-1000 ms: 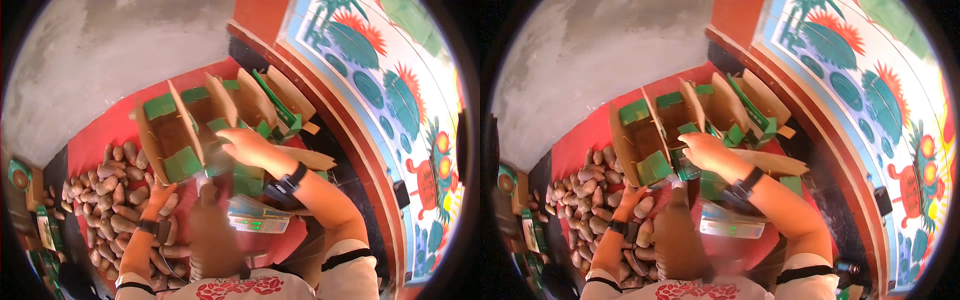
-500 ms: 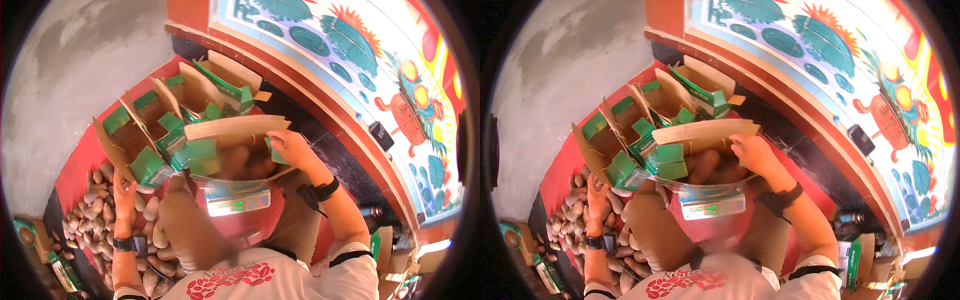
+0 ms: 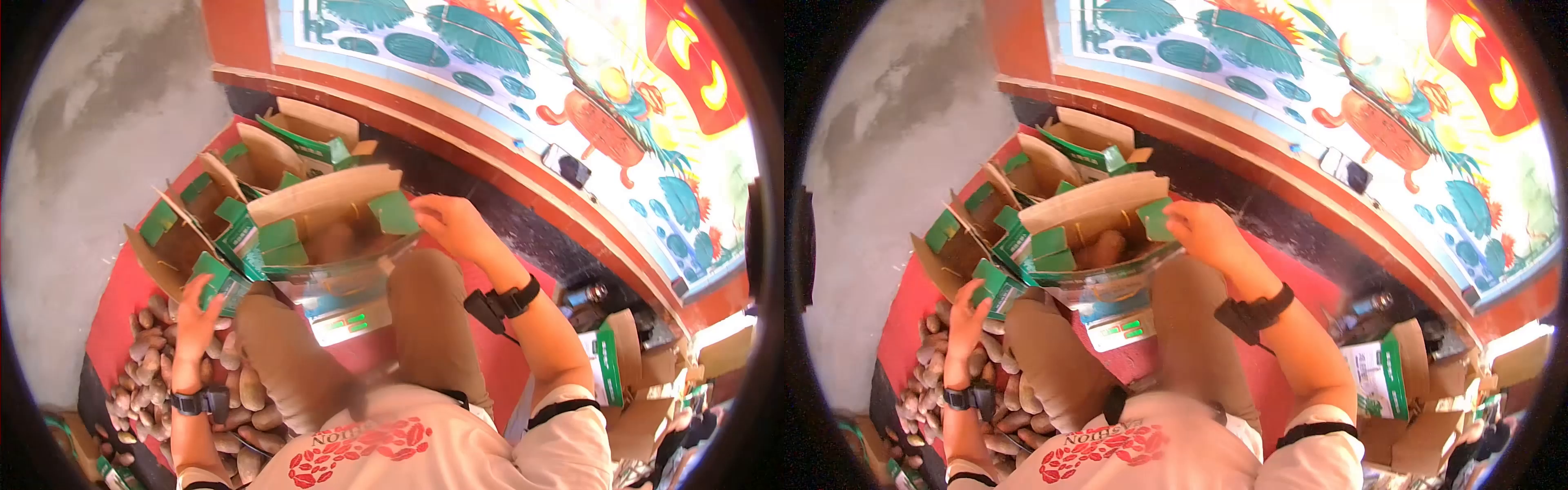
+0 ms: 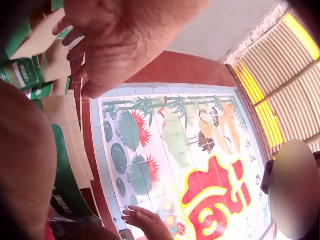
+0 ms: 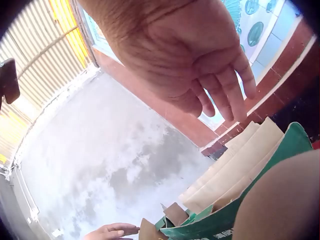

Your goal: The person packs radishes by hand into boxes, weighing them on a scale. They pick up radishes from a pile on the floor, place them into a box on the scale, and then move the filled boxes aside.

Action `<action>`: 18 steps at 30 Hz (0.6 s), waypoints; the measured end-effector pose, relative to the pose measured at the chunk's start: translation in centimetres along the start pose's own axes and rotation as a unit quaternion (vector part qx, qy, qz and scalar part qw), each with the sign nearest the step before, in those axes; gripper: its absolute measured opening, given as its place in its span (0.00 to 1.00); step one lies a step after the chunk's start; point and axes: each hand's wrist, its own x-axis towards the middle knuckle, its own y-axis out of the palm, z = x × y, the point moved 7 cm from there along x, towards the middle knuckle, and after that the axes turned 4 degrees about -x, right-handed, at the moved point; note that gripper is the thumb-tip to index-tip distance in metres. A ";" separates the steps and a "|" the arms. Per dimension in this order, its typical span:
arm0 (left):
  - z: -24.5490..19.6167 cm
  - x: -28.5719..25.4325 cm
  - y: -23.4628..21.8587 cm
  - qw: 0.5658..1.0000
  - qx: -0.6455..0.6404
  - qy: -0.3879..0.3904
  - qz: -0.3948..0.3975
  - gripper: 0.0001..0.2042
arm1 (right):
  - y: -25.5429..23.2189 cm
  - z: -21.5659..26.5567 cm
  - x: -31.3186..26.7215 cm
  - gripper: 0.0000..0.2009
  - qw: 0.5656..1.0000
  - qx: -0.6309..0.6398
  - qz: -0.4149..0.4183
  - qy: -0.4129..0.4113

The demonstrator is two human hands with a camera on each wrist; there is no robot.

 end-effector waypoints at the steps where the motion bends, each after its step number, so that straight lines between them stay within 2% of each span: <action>1: -2.5 0.2 0.5 1.000 0.028 0.001 0.002 0.19 | 0.3 -1.0 0.4 0.14 1.000 0.030 -0.003 0.001; 4: -6.2 1.4 3.3 0.996 0.041 0.042 0.072 0.20 | 1.5 -4.1 2.7 0.15 0.998 0.060 0.022 0.010; 7: -7.7 2.6 7.1 0.983 0.083 0.082 0.144 0.21 | 2.5 -5.7 6.1 0.15 0.999 0.007 0.050 0.016; 10: -8.3 4.0 10.6 0.962 0.146 0.151 0.172 0.22 | 4.1 -5.6 10.1 0.16 0.991 -0.112 0.033 -0.067; 13: -7.8 5.6 13.1 0.948 0.186 0.153 0.206 0.23 | 6.0 -4.4 13.4 0.15 0.982 -0.159 -0.006 -0.104; 14: -7.5 5.9 13.6 0.950 0.185 0.172 0.181 0.22 | 7.5 -5.0 14.6 0.15 0.977 -0.176 -0.002 -0.119; 16: -6.1 6.7 14.6 0.939 0.221 0.130 0.229 0.19 | 10.7 -6.2 17.0 0.15 0.967 -0.210 0.004 -0.145; 18: -5.2 7.0 15.2 0.928 0.256 0.099 0.252 0.15 | 13.0 -7.2 18.6 0.14 0.947 -0.288 0.089 -0.114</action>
